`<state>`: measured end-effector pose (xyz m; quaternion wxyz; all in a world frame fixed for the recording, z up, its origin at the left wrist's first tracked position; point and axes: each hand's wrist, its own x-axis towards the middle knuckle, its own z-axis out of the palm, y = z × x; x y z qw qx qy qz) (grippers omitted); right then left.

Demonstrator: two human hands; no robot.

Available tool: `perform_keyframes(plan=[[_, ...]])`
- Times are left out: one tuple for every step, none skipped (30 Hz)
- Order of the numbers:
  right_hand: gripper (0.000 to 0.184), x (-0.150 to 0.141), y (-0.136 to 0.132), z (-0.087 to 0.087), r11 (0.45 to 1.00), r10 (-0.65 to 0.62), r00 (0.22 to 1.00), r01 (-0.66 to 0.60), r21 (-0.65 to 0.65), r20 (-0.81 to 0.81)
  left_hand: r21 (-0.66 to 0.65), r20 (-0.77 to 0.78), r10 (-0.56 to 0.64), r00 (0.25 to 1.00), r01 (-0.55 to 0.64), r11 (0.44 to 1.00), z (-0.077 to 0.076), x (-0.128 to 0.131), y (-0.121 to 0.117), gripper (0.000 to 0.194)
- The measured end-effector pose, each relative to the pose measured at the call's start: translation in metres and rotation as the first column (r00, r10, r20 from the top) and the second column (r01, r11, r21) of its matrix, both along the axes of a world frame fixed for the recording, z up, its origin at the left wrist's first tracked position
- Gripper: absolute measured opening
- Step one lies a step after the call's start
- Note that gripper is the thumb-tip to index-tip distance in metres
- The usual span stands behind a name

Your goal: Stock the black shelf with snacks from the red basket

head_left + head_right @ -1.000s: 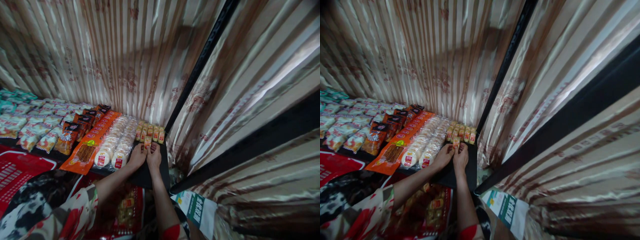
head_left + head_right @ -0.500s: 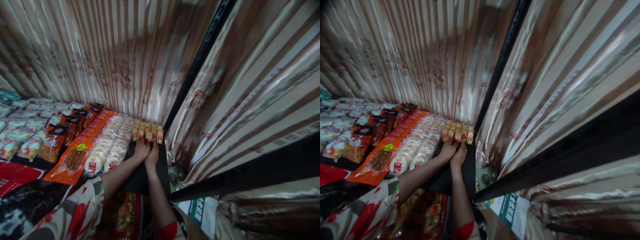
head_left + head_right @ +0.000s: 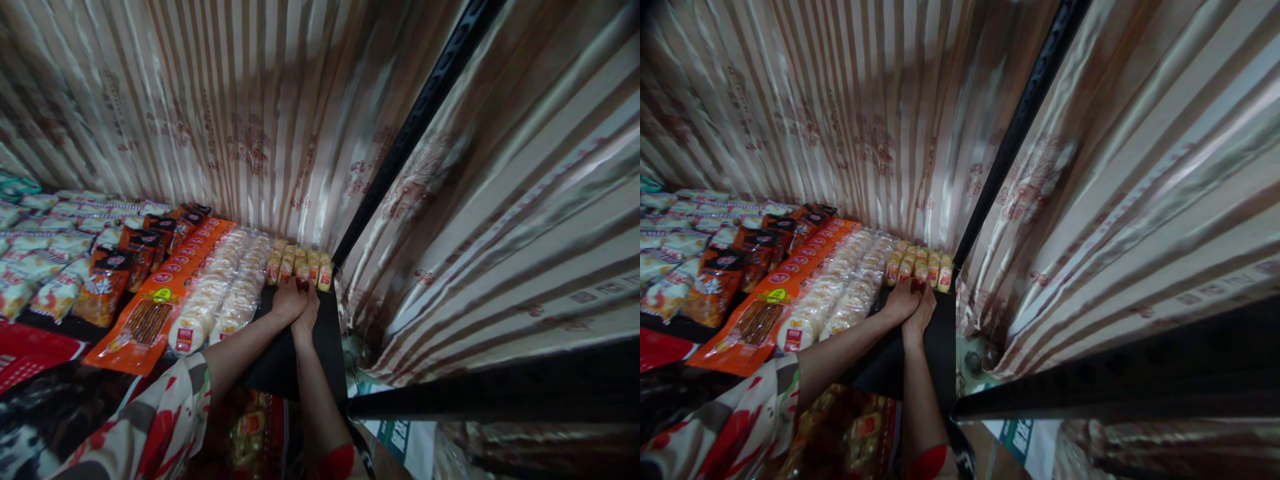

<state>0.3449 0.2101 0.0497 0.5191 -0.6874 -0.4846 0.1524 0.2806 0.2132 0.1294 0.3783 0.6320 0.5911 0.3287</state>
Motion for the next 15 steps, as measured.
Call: perform_keyframes(plan=[[0.052,0.002,0.001,-0.003,1.0,0.012,1.0,-0.012,-0.004,0.008,-0.012,-0.032,0.006,0.999,-0.006,1.0,0.001,-0.001,-0.002,0.029],[0.053,0.004,0.001,-0.005,1.0,0.024,1.0,-0.024,-0.004,0.008,-0.016,-0.048,0.009,0.999,-0.01,1.0,0.003,-0.001,-0.004,0.03],[0.054,0.005,0.002,-0.007,0.999,0.038,0.999,-0.038,-0.004,0.002,-0.012,-0.043,0.008,0.999,-0.008,1.0,0.005,-0.002,-0.006,0.031],[0.055,0.006,0.003,-0.009,0.999,0.05,0.999,-0.05,-0.002,-0.009,-0.01,-0.034,0.003,0.999,-0.003,1.0,0.007,-0.002,-0.007,0.03],[0.054,0.006,0.003,-0.01,0.998,0.059,0.998,-0.059,0.004,-0.02,-0.007,-0.02,-0.004,1.0,0.003,1.0,0.008,-0.003,-0.009,0.029],[0.054,0.005,0.003,-0.01,0.998,0.061,0.998,-0.06,0.015,-0.03,-0.005,-0.005,-0.008,1.0,0.008,1.0,0.009,-0.004,-0.01,0.027],[0.053,0.003,0.003,-0.009,0.998,0.056,0.998,-0.055,0.028,-0.035,-0.007,0.004,-0.008,1.0,0.008,1.0,0.01,-0.005,-0.01,0.025],[0.052,0.001,0.002,-0.008,0.998,0.045,0.998,-0.044,0.042,-0.037,-0.012,0.005,-0.002,1.0,0.002,1.0,0.01,-0.007,-0.01,0.023],[0.051,-0.002,0.001,-0.007,0.998,0.033,0.999,-0.031,0.056,-0.037,-0.022,-0.005,0.007,1.0,-0.007,1.0,0.009,-0.008,-0.01,0.021],[0.05,-0.005,-0.001,-0.005,0.997,0.022,0.999,-0.02,0.068,-0.035,-0.03,-0.022,0.022,1.0,-0.022,0.999,0.01,-0.009,-0.009,0.02],[0.05,-0.007,-0.002,-0.003,0.997,0.02,0.999,-0.018,0.077,-0.03,-0.032,-0.04,0.036,0.999,-0.037,0.999,0.01,-0.011,-0.009,0.02],[0.048,-0.009,-0.003,-0.002,0.996,0.029,0.999,-0.027,0.082,-0.023,-0.027,-0.055,0.046,0.997,-0.048,0.998,0.012,-0.011,-0.01,0.02],[0.047,-0.01,-0.003,0.0,0.995,0.05,0.999,-0.048,0.082,-0.015,-0.01,-0.046,0.048,0.998,-0.048,0.999,0.015,-0.012,-0.012,0.02],[0.045,-0.01,-0.003,0.001,0.994,0.082,0.997,-0.081,0.078,-0.009,0.017,-0.017,0.042,0.999,-0.042,0.999,0.019,-0.012,-0.016,0.021],[0.042,-0.01,-0.003,0.002,0.991,0.117,0.993,-0.117,0.071,-0.005,0.049,0.018,0.035,0.999,-0.036,0.998,0.024,-0.012,-0.021,0.021]])
